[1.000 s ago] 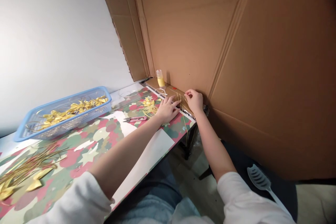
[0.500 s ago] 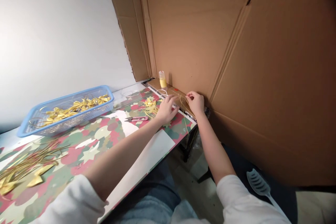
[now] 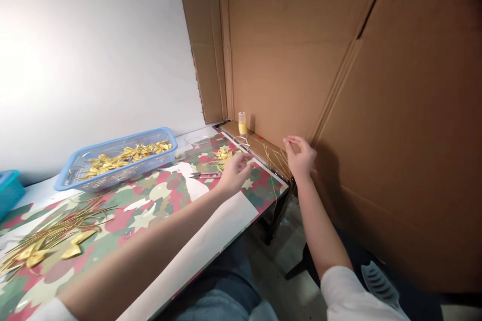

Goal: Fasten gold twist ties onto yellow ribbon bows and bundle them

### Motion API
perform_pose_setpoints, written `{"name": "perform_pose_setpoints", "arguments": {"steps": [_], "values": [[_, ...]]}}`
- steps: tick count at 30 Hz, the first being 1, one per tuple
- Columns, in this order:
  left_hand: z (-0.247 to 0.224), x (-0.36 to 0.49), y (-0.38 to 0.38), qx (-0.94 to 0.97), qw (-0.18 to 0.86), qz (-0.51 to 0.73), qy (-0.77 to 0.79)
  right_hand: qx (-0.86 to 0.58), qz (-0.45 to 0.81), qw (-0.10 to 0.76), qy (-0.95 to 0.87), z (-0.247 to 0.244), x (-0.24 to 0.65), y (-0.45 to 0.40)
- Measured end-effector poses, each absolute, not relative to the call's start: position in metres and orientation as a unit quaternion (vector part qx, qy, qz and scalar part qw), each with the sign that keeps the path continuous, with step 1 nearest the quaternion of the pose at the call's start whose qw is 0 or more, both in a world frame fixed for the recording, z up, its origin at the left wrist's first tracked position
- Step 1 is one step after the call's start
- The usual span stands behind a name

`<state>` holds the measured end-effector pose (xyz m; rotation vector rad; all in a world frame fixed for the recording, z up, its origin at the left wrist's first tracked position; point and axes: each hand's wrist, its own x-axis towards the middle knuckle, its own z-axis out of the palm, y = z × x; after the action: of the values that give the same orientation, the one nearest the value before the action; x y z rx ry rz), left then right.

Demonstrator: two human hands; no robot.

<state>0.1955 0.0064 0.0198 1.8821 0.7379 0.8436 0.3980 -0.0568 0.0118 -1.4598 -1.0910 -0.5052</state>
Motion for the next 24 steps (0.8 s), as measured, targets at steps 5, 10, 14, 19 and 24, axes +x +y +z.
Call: {"name": "perform_pose_setpoints", "arguments": {"steps": [5,10,14,19,24], "values": [[0.029,0.197,-0.037,0.589,0.694,0.345,0.227,-0.550,-0.278,0.414,-0.670,0.045,0.370,-0.085],[0.027,0.195,-0.064,0.505,0.803,0.259,0.182,-0.476,-0.260,0.264,-0.798,0.057,0.353,-0.092],[0.013,0.187,-0.062,0.457,0.842,0.223,0.179,-0.473,-0.204,0.241,-0.823,0.056,0.363,-0.081],[-0.007,0.176,-0.058,0.434,0.853,0.223,0.188,-0.616,-0.133,0.245,-0.737,0.047,0.406,-0.052],[-0.014,0.172,-0.059,0.430,0.854,0.227,0.184,-0.690,-0.127,0.181,-0.689,0.035,0.423,-0.029]]}}
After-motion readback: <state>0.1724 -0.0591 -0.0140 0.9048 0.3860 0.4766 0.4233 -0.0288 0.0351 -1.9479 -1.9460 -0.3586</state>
